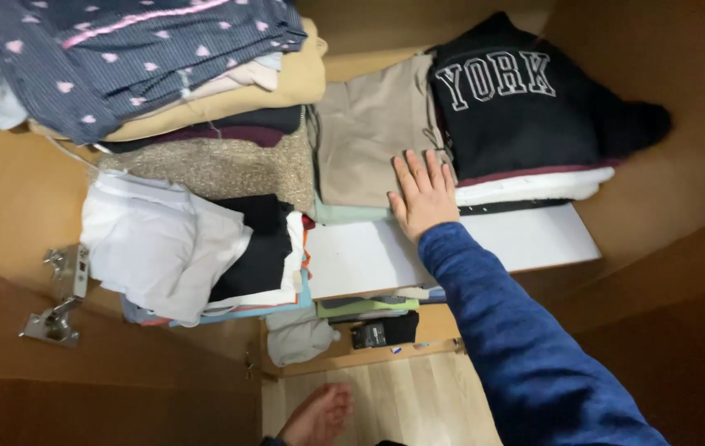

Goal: Picking up folded clothes from a bed and placing them neatly onto shelves inside a closet.

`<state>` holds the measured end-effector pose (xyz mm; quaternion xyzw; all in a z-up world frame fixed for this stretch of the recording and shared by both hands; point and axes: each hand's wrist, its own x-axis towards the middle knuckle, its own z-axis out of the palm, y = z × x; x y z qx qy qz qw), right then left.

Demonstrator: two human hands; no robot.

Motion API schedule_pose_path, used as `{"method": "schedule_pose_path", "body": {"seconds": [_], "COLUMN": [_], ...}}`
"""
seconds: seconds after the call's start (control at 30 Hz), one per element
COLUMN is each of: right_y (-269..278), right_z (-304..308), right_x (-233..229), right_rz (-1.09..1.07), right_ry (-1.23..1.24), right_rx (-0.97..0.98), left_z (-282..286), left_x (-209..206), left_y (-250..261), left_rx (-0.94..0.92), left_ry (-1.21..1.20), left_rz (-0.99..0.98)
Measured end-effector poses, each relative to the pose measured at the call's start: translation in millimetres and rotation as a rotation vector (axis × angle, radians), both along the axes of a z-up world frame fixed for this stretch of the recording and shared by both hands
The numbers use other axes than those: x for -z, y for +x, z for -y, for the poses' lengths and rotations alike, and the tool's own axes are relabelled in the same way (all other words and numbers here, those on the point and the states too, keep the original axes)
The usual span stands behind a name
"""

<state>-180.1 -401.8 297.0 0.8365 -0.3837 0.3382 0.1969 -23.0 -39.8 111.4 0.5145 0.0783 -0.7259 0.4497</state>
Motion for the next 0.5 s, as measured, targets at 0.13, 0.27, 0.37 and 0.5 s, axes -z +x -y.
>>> {"method": "schedule_pose_path", "body": {"seconds": [0.13, 0.27, 0.37, 0.5], "right_y": [-33.9, -79.7, -117.7, -165.7], "right_z": [-66.6, -143.8, -200.8, -266.6], "right_x": [-11.5, 21.3, 39.5, 88.8], "right_rz": [0.104, 0.181, 0.171, 0.169], "right_ry": [0.16, 0.279, 0.391, 0.452], "right_rx": [-0.157, -0.22, -0.229, -0.071], "left_z": [29.1, 53.6, 65.8, 75.6], "left_x": [-1.2, 39.9, 41.5, 34.4], "left_y": [-8.6, -18.7, -40.7, -73.4], "left_rx": [0.125, 0.214, 0.312, 0.457], "left_ry": [-0.114, -0.158, -0.17, -0.088], "left_rz": [0.075, 0.056, 0.073, 0.113]}}
